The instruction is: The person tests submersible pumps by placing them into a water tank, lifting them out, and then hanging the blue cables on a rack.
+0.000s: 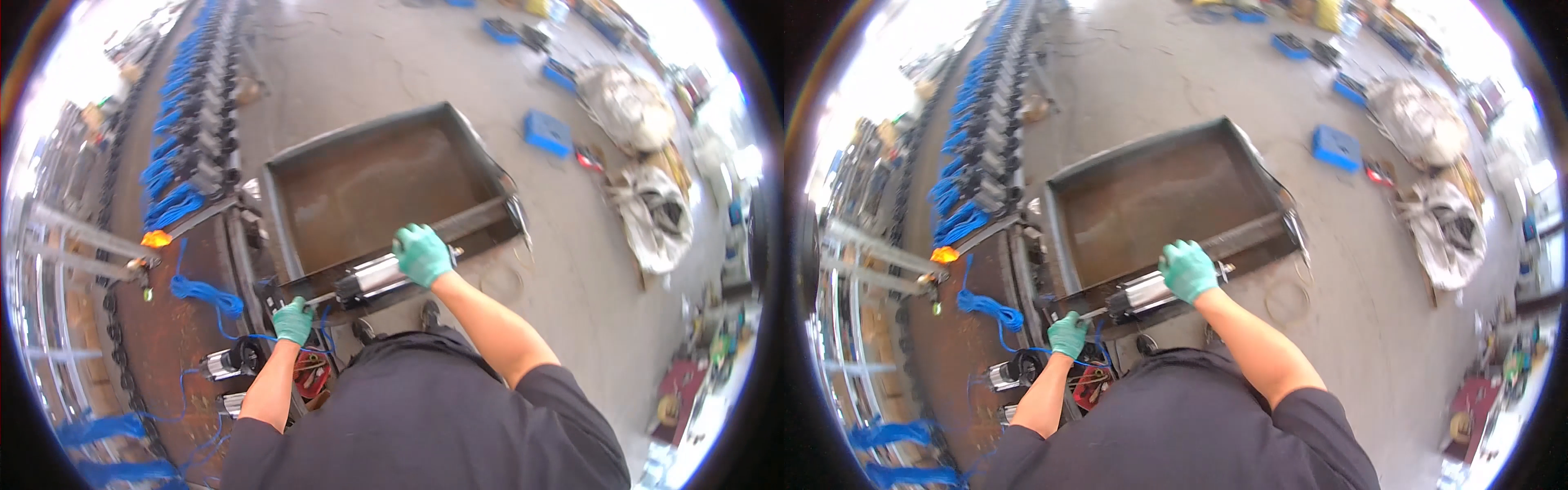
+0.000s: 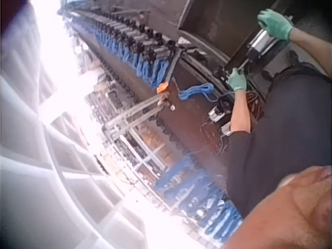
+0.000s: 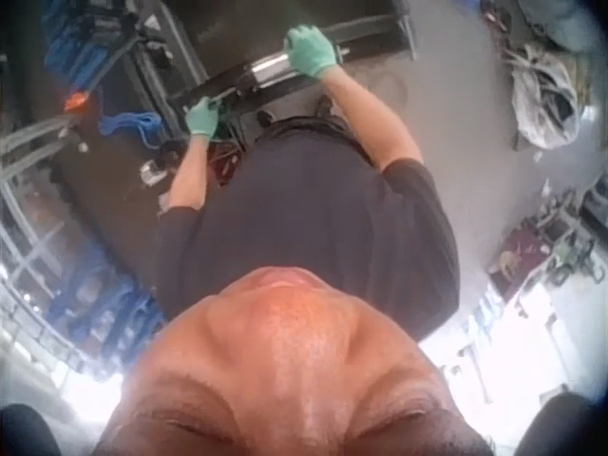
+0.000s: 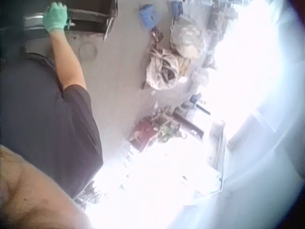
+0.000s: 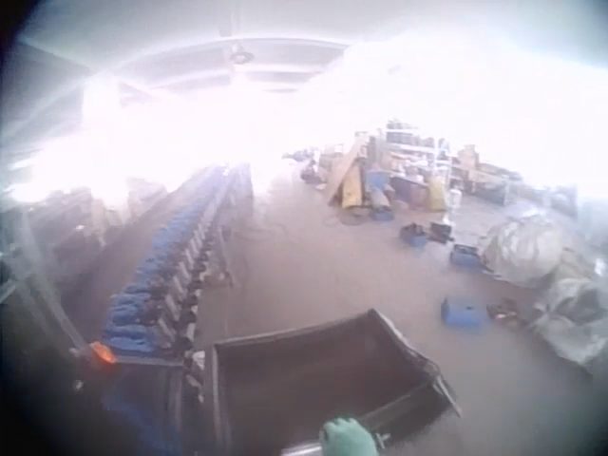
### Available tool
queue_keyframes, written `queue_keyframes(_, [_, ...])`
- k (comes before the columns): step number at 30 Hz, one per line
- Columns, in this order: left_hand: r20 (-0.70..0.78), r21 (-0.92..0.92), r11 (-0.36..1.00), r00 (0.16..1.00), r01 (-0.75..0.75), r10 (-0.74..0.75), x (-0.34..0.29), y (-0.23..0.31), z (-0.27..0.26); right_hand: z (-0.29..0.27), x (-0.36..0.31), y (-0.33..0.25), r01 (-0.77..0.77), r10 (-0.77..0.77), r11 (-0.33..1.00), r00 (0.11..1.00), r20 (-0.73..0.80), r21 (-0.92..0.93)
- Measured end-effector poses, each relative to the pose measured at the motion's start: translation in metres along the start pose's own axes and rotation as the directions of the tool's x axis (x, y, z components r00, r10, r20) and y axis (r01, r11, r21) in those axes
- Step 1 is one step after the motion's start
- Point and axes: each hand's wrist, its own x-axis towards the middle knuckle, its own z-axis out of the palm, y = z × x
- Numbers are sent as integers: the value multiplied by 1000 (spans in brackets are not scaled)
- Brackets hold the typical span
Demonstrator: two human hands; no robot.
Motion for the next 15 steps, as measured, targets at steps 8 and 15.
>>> queue_keyframes(8, [852, -522, 82, 516, 849, 88, 28, -9, -42, -11, -3, 1, -179, 182, 983, 971, 156, -33])
queue_keyframes(15, [589, -801, 224, 798, 556, 127, 17, -21, 1, -20, -1, -6, -194, 201, 980, 961, 190, -52])
